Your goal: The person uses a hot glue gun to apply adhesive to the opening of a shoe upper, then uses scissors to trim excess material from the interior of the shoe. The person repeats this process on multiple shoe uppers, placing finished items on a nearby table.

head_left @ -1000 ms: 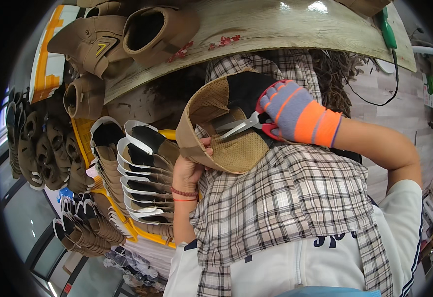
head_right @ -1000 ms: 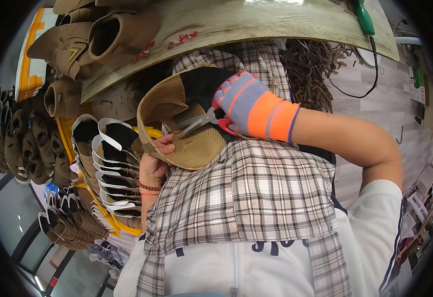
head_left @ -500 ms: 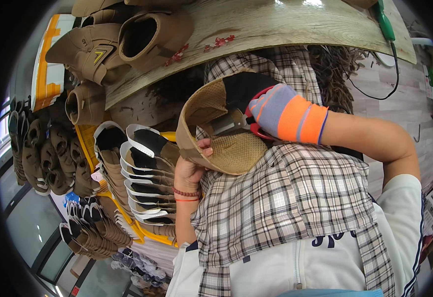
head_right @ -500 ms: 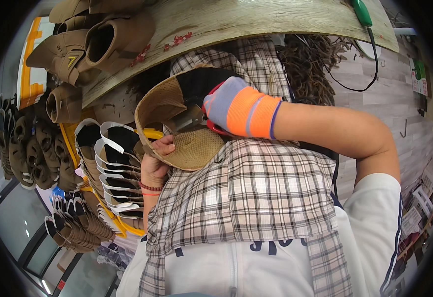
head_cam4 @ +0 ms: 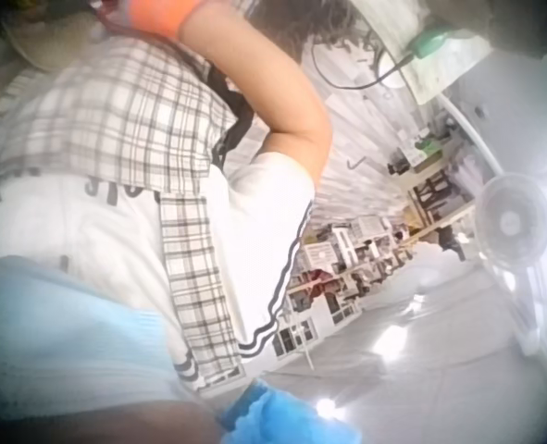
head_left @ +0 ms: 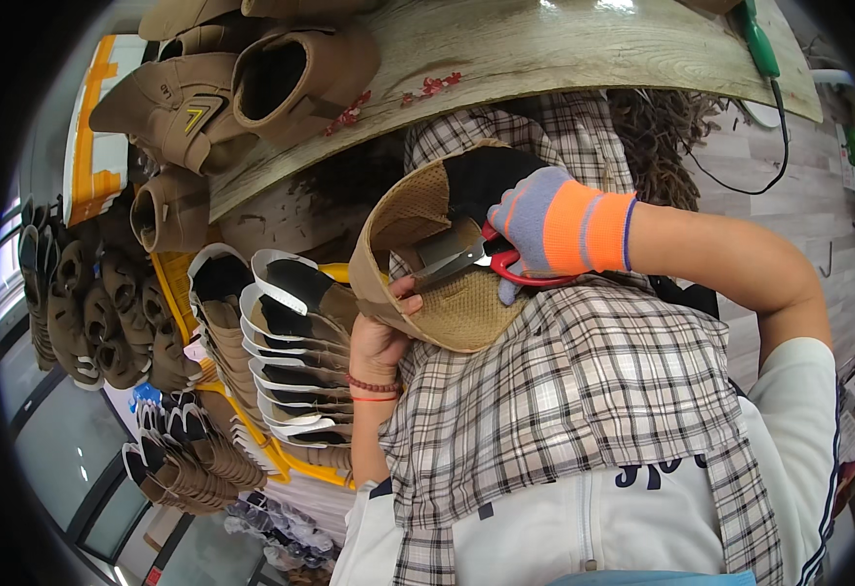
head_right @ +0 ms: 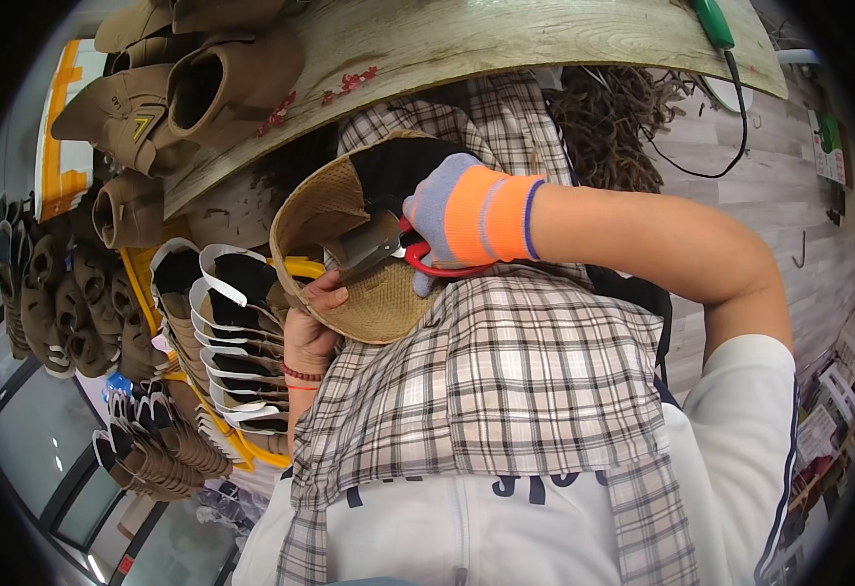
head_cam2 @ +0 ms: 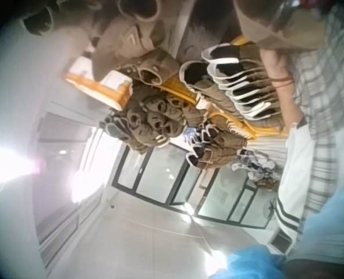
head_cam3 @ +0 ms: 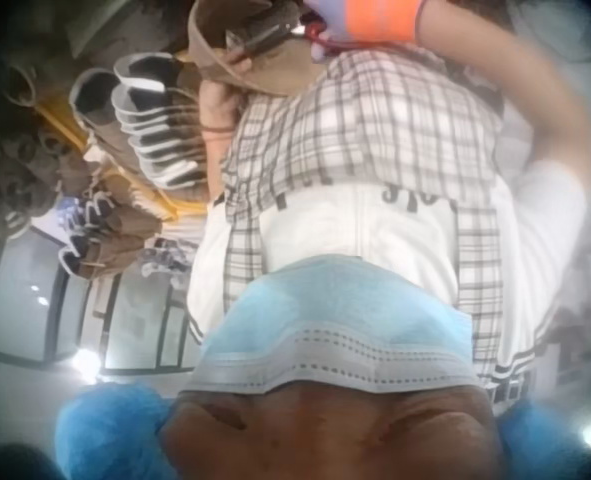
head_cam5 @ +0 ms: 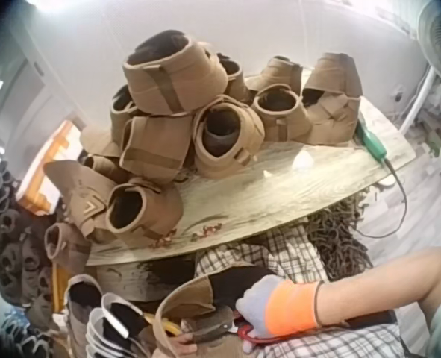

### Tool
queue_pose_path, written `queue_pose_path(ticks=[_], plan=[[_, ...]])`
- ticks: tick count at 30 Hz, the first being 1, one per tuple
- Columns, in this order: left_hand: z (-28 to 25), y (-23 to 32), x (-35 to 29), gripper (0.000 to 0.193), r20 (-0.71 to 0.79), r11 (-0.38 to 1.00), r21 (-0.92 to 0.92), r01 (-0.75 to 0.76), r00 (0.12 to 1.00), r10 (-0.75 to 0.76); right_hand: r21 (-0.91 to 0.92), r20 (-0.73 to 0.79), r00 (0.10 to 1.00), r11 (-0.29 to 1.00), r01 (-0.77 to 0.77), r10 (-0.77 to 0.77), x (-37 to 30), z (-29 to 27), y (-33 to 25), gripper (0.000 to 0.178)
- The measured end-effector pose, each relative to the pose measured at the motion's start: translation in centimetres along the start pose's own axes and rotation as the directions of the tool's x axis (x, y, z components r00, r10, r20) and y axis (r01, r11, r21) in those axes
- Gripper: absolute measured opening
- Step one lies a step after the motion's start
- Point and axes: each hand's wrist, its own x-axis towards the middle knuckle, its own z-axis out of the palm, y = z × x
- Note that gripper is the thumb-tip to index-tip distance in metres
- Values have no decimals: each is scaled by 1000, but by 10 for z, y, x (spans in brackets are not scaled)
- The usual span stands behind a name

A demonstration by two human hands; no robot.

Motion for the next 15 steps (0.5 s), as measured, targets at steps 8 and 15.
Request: queue_pose_path(ticks=[8,15], plan=[[18,4,-4,36,0,1000,4,25,1000,-25,3,102,994,999,-34,34,0,-8,-5,43],[12,6,2,31,7,953,214,-216,975,220,153,239,965,977,-150,110,-12,-26,11,66]])
